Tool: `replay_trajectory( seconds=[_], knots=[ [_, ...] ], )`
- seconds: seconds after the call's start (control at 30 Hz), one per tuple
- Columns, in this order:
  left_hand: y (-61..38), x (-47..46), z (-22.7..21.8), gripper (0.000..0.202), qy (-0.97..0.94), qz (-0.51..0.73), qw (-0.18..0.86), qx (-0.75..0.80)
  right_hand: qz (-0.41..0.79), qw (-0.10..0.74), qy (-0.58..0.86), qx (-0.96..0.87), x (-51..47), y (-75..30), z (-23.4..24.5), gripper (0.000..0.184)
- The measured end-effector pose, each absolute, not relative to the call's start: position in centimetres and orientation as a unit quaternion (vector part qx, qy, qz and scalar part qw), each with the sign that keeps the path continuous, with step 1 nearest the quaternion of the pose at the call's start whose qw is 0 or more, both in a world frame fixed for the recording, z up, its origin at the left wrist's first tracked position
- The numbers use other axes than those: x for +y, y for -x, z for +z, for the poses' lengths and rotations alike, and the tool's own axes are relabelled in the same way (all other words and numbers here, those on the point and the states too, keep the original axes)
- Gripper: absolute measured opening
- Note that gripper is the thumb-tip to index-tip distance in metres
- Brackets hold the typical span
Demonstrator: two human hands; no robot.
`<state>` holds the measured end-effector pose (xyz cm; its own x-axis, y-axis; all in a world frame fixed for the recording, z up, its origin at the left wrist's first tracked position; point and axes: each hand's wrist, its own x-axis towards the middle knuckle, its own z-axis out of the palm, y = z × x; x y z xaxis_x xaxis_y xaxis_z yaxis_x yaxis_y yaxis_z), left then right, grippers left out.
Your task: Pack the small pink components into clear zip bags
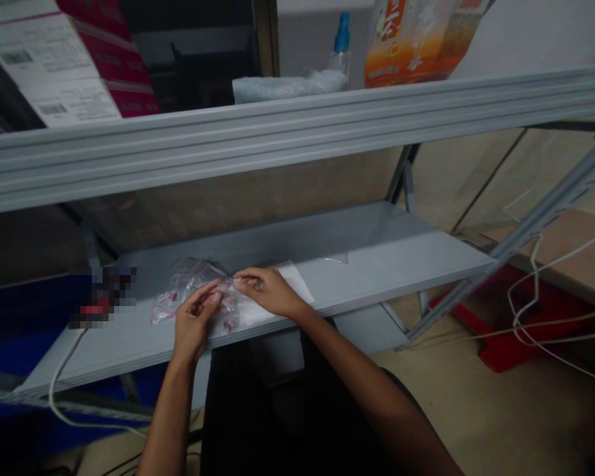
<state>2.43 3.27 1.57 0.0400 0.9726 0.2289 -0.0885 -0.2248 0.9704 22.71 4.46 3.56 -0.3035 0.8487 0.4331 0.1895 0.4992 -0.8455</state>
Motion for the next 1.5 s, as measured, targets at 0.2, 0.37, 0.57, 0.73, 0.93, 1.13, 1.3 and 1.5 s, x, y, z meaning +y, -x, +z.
replay_trajectory(
  seconds=[0.2, 0.37, 0.57, 0.73, 0.93, 1.13, 1.3, 1.5],
  knots=[
    [-2.6, 3.1, 1.9, 0.045, -0.533, 0.576, 0.488, 0.383, 0.342, 0.462, 0.369, -0.73, 4.0, -22.9, 2.5, 0.022],
    [-2.5, 2.8, 2.0, 0.035, -0.56, 0.546, 0.493, 0.381, 0.314, 0.504, 0.393, -0.702, 3.5, -23.1, 1.7, 0.02],
    [-2.3, 2.7, 1.8, 0.02, -0.617, 0.501, 0.445, 0.413, 0.368, 0.535, 0.379, -0.659, 2.8, -23.6, 0.3, 0.026],
    [-2.3, 2.9, 1.7, 0.02, -0.656, 0.472, 0.397, 0.436, 0.386, 0.529, 0.354, -0.668, 2.5, -24.0, 0.2, 0.026],
    [-3.2, 2.9, 1.5, 0.02, -0.668, 0.469, 0.387, 0.429, 0.378, 0.507, 0.37, -0.681, 2.5, -23.7, 0.1, 0.024],
    [-3.8, 2.3, 1.8, 0.019, -0.679, 0.467, 0.375, 0.425, 0.315, 0.513, 0.38, -0.702, 2.4, -23.5, -0.1, 0.021],
    [-3.9, 2.4, 1.8, 0.016, -0.672, 0.477, 0.366, 0.432, 0.321, 0.49, 0.381, -0.715, 2.3, -23.5, 0.0, 0.02],
    [-4.2, 2.3, 1.8, 0.016, -0.688, 0.468, 0.359, 0.423, 0.321, 0.505, 0.336, -0.728, 2.0, -23.5, 0.4, 0.018]
  ],
)
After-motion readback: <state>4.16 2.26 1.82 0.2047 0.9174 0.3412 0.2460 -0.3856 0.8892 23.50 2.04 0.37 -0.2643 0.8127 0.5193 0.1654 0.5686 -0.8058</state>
